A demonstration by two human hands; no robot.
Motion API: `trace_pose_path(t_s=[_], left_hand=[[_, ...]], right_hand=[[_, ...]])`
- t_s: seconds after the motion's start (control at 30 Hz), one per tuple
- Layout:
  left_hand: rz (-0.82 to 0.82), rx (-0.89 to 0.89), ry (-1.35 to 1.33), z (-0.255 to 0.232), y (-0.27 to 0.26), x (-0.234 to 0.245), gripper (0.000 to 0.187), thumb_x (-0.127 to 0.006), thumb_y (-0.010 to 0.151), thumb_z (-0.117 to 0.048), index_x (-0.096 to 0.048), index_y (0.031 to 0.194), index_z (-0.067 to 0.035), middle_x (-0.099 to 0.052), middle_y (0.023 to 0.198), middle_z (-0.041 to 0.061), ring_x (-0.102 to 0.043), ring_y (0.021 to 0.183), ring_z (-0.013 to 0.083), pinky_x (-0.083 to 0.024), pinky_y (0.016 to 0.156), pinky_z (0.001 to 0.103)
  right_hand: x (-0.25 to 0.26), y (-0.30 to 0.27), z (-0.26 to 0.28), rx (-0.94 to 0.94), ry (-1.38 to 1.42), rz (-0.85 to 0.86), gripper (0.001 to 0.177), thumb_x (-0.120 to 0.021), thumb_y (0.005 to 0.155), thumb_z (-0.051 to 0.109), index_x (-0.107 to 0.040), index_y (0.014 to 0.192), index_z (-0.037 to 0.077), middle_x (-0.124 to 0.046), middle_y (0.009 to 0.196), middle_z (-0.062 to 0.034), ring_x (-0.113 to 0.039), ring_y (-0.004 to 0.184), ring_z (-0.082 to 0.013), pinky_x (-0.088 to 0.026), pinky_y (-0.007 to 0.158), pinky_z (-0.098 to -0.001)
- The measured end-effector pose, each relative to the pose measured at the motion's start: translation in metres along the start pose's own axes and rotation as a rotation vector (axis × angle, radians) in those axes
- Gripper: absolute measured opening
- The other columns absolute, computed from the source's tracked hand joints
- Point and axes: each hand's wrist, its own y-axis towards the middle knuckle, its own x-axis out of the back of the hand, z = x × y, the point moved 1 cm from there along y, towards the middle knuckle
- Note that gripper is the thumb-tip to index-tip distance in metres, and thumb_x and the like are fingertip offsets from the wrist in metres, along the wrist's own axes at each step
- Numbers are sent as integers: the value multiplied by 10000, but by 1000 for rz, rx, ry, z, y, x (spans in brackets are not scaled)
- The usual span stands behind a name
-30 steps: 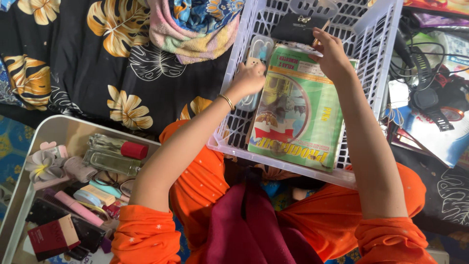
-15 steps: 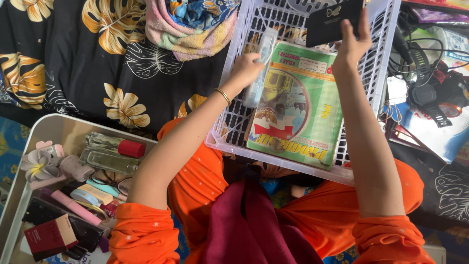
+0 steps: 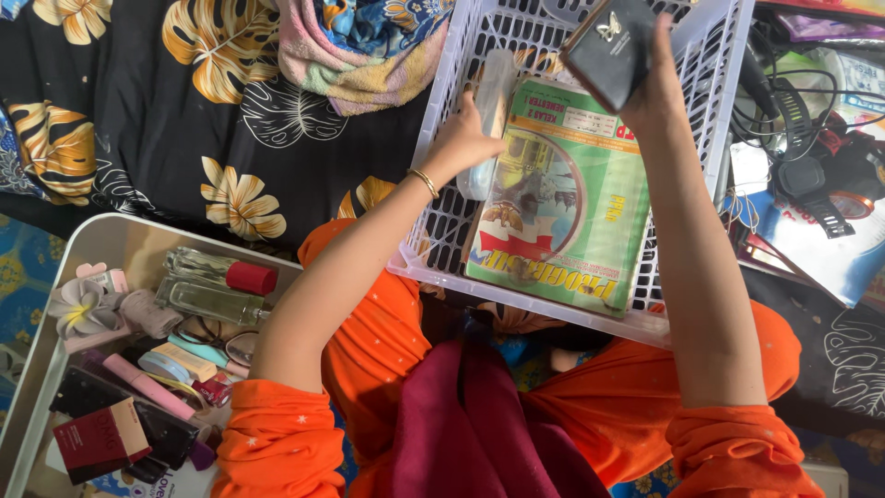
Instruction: The person empties a white plastic basket by transferring items one by one onto a small table, including combs, nail polish, a phone, and books. The person then stacks the books and places them back into the basket.
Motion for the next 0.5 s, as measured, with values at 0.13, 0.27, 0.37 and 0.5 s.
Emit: trace_pose_path(t_s=[0.13, 0.27, 0.37, 0.5], left_hand=[[8, -25, -485, -10, 2, 11, 755, -800, 709, -284, -531, 1337, 37, -721, 991, 142, -725, 907, 261, -603, 753, 350], [103, -29, -999, -28, -3, 22, 731, -709, 713, -252, -493, 1391, -87, -636, 899, 129, -647, 814, 221, -557, 677, 354], [73, -62, -1087, -40, -13, 38, 665, -695, 731, -273, -498, 1334, -71, -620, 979, 90, -652, 889, 191, -599, 736, 396], [-55, -194, -1046, -54, -33, 61, 743, -815, 797, -420, -497, 1370, -70, -653, 1210, 108, -681, 1123, 190, -596, 962, 346]], right_hand=[[-32, -15, 3, -17, -105, 107, 477, -721, 1035, 294, -548, 1363, -6, -678, 1303, -159, -705, 1222, -278, -588, 1131, -440], [-53, -32, 5, -75, -202, 163, 420, -705, 1036, 243, -600, 1327, -41, -695, 1281, -157, -718, 1153, -242, -617, 1064, -387], [-75, -41, 1, -108, -296, 181, 401, -730, 1065, 235, -582, 1332, -25, -676, 1262, -130, -690, 1119, -214, -602, 1021, -377], [-120, -53, 3, -81, -480, 167, 445, -704, 995, 276, -521, 1341, 64, -694, 1233, -97, -729, 1126, -201, -641, 1000, -379]])
